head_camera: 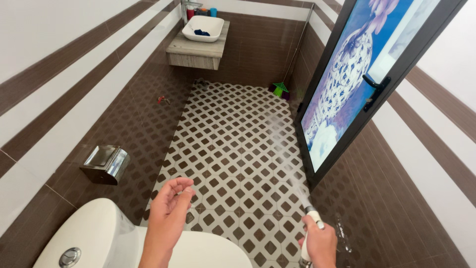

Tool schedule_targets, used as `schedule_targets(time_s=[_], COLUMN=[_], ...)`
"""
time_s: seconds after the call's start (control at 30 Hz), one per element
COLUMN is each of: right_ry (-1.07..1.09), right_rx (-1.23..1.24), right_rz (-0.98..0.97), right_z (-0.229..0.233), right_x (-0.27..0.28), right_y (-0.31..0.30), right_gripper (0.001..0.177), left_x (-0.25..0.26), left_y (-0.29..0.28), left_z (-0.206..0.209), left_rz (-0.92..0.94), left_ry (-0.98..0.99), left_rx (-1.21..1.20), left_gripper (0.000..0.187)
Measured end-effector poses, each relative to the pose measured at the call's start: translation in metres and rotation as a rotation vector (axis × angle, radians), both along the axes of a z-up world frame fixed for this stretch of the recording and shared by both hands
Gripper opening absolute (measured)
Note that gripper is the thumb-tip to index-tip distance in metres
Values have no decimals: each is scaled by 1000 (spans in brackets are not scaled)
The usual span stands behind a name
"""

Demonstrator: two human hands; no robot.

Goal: The person removes the toilet tank lid to manipulate the internal flush mechanism before using a brush and a handheld sprayer to clean the toilet and surrounding floor.

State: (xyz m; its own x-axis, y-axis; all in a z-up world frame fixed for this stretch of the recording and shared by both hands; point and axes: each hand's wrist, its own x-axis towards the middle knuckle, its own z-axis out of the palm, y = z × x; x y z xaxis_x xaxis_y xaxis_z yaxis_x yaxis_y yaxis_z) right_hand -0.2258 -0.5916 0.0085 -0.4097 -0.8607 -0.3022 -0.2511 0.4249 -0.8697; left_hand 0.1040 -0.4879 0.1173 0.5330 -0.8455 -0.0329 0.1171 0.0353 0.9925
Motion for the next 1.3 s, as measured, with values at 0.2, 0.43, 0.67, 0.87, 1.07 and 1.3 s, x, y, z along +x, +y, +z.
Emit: schedule_targets(time_s=[0.2, 0.43, 0.67, 0.87, 1.07, 1.3], right_ry=[-10, -38, -12, -83, -93, -86], right_rx=[38, 58, 43, -49, 26, 43], right_rz=[-40, -5, -153, -188, -211, -127], right_z=[0, -17, 7, 9, 9, 6], right_x=[3, 0, -19, -20, -22, -17], right_y=[-1, -5, -3, 0, -2, -1], right_gripper=[39, 38, 37, 37, 35, 36], left_x=[-2, -7, -8, -16, -20, -20], left_y=[5, 3, 2, 0, -1, -3], left_z=[6, 7, -1, -3, -4, -4], left_rz=[-14, -14, -34, -59, -69, -80], left_ry=[2, 13, -16, -33, -72, -68], left_rx=[58, 128, 75, 61, 39, 48], left_gripper=[28, 28, 27, 26, 26, 27])
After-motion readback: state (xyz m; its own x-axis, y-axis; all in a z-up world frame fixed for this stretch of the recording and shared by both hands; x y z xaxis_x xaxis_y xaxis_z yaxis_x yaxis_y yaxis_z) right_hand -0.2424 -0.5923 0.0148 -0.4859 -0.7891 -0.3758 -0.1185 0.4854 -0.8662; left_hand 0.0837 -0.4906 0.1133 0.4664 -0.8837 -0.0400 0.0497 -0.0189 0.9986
